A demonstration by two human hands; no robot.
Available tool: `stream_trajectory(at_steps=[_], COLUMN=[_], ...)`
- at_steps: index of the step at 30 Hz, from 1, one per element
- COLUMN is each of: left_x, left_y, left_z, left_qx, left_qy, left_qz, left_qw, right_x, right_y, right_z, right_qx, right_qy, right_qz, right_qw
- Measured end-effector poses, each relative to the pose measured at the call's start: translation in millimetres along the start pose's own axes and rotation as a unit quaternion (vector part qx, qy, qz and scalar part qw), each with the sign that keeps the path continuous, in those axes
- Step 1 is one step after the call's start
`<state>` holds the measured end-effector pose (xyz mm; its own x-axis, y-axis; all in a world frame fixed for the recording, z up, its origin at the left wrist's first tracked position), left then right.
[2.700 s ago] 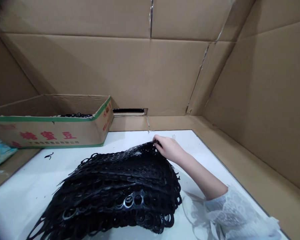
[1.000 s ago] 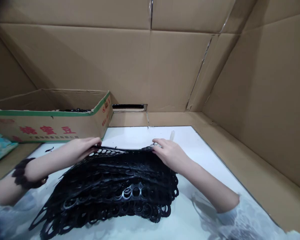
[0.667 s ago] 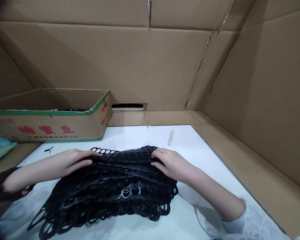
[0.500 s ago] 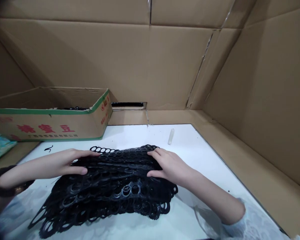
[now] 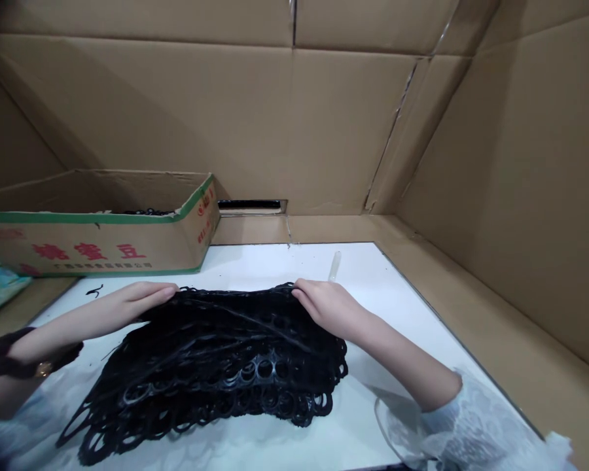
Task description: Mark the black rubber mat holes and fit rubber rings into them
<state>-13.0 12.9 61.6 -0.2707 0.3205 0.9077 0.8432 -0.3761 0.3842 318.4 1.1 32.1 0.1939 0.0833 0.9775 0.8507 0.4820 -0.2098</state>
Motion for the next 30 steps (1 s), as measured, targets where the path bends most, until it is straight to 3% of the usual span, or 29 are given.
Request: stream_trajectory(at_steps=[6, 10, 14, 19, 25, 30], left_x=[8.2, 9.0, -0.7, -18.2, -4.2, 2.7], left_y=[9, 8, 10, 19, 31, 30], left_z=[2, -3, -8, -13, -11, 0], left_qx=[0.006, -0.008, -0.039, -0.085, -0.036, -0.009], left_qy=[-0.026, -0.044, -0.054, -0.063, -0.101, -0.053], left_qz=[-0.03, 0.0, 0.037, 0.091, 0.085, 0.036], left_qw=[0.999, 0.999, 0.997, 0.99, 0.991, 0.998], right_x=[-4, 7, 8, -4, 2, 5], right_y=[-4, -4, -11, -22, -21, -21], right_z=[0, -7, -11, -6, -3, 5], right_qx=[0.001, 0.043, 0.04, 0.092, 0.095, 0.081], right_qy=[0.027, -0.029, -0.035, -0.058, -0.07, -0.062], right_qz=[-0.08, -0.013, 0.023, 0.03, 0.052, 0.086], right_qw=[0.996, 0.999, 0.998, 0.994, 0.992, 0.991])
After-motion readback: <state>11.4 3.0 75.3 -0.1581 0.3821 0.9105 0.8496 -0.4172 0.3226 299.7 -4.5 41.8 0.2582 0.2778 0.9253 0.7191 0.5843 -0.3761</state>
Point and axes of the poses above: each hand's wrist, its own z-axis towards the middle knuckle, its own x-axis out of the back of the hand, y = z × x, the point moved 1 cm from there along z, towards the middle knuckle, and after that the axes turned 4 degrees about -y, right-handed, at the moved point
